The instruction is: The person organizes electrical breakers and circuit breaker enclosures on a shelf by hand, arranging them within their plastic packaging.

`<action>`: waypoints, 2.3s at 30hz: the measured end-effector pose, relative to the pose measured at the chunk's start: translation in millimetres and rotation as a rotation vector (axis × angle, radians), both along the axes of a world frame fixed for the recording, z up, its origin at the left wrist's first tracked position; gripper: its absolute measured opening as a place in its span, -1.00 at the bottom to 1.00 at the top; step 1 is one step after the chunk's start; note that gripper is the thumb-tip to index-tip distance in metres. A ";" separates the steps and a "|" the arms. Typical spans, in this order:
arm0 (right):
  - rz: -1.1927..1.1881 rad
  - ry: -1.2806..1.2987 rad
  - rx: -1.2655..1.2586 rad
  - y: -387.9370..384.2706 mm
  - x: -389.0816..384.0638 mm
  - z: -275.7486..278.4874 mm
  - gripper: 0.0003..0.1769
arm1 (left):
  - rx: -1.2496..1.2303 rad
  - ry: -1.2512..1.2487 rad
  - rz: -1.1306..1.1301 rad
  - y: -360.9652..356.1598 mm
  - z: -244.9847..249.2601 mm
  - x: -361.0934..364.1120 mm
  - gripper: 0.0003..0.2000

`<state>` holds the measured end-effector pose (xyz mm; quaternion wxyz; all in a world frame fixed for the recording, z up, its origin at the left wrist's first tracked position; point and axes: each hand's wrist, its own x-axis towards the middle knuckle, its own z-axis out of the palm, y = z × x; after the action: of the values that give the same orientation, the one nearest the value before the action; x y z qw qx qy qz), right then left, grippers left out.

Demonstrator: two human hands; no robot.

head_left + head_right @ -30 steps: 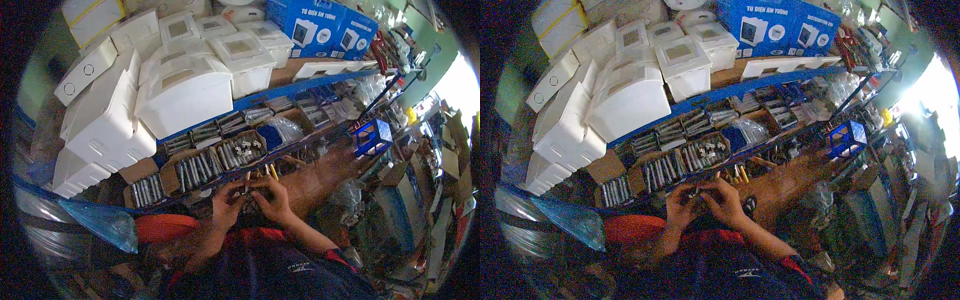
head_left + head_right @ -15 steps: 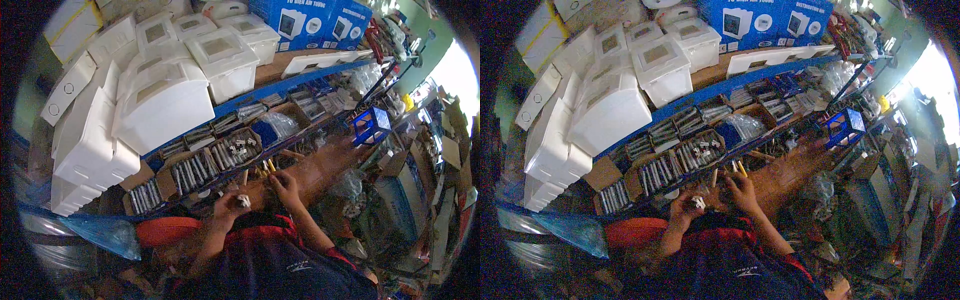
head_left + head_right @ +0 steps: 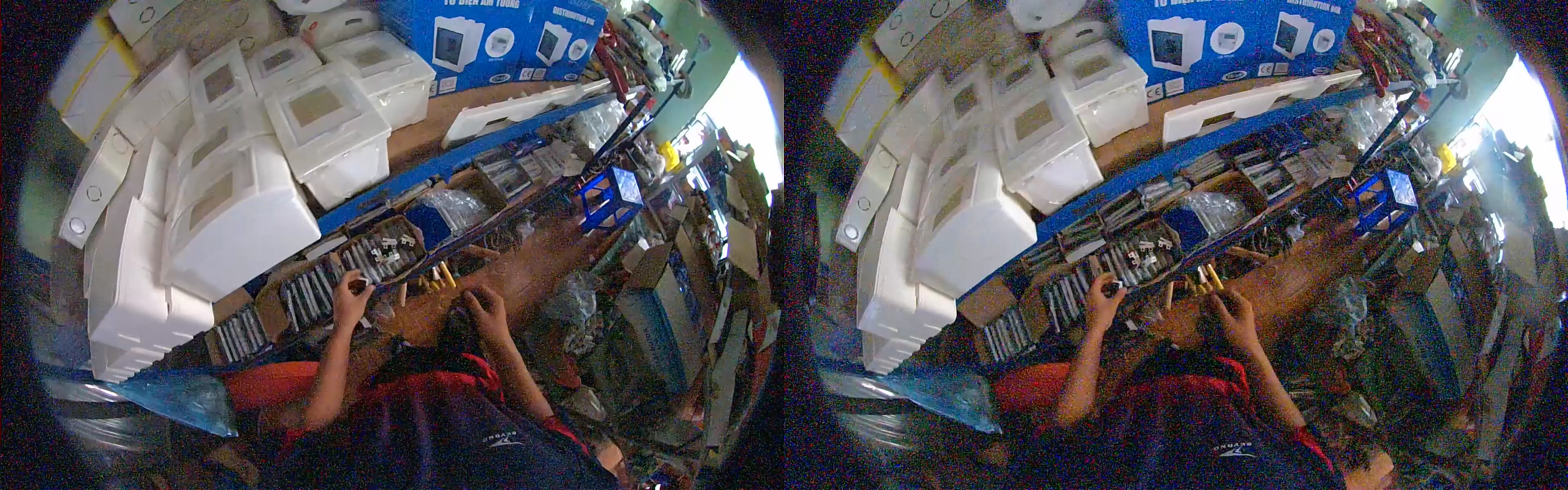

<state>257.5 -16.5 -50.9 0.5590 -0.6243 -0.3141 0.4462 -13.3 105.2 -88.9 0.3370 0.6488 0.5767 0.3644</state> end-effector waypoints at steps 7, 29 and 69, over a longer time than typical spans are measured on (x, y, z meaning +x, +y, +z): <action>-0.053 -0.157 -0.070 -25.3 47.6 10.7 -0.76 | -0.089 0.266 -0.229 50.9 -41.6 37.0 -0.70; -0.186 0.389 -0.118 -41.6 32.5 9.4 -0.68 | -0.222 -0.131 -0.199 53.5 -35.4 46.0 -0.67; 0.364 0.485 0.148 -0.9 -104.5 104.6 -0.63 | -0.402 -0.423 -0.155 -128.2 152.0 -16.0 -0.71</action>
<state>153.0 -17.4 53.6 0.5726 -0.3904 -0.3099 0.6509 -29.3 -23.0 63.1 0.5982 0.5210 0.5031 0.3430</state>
